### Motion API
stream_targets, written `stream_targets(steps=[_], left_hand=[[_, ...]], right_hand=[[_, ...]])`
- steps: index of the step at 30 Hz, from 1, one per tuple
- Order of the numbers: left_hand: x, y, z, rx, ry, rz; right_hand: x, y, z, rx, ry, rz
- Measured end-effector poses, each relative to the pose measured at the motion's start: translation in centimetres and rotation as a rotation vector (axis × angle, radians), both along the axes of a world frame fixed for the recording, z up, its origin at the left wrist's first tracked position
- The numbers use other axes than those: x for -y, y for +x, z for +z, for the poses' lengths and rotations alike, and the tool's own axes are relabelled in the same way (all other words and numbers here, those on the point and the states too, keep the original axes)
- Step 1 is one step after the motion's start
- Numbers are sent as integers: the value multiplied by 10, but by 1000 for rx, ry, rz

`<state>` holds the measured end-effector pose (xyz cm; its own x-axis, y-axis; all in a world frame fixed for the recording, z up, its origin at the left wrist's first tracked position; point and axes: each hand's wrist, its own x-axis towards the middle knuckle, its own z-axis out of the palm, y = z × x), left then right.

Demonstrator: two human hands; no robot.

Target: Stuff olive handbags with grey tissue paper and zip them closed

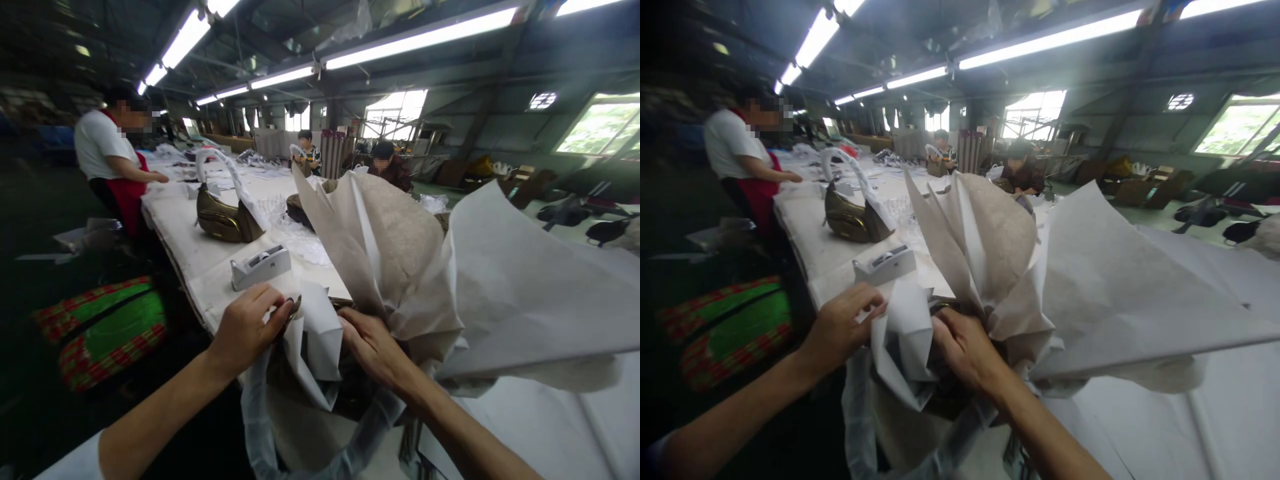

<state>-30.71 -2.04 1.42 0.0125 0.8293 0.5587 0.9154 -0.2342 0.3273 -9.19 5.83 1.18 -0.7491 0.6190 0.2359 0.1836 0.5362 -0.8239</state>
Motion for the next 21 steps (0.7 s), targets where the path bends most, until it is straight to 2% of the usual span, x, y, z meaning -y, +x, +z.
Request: stream_targets(steps=[2,4,6,8,11,14,16,18,20,21], left_hand=[[21,3,-11,-77,90,-164],[34,7,-25,-191,104,-332],[35,11,-34,-320,67,-370],[29,16,-34,-434,-44,-343],[16,21,-25,-571,-294,-290],[7,17,-17,-607,-438,-296],[4,9,-17,-566,-441,-381],[1,-2,-18,-500,-395,-471],[-1,-10,-16,-443,-356,-520],[-2,-13,-13,-421,-352,-539]], right_hand=[[18,15,-2,44,105,54],[30,13,-11,127,208,85],[32,2,-23,196,214,34],[26,-9,-33,215,117,-61],[13,-15,-39,155,-88,-155],[8,-14,-35,-65,-197,-200],[8,-16,-33,-252,-247,-130],[8,-21,-34,-345,-365,-3],[5,-28,-41,-307,-461,83],[2,-33,-46,-232,-434,113]])
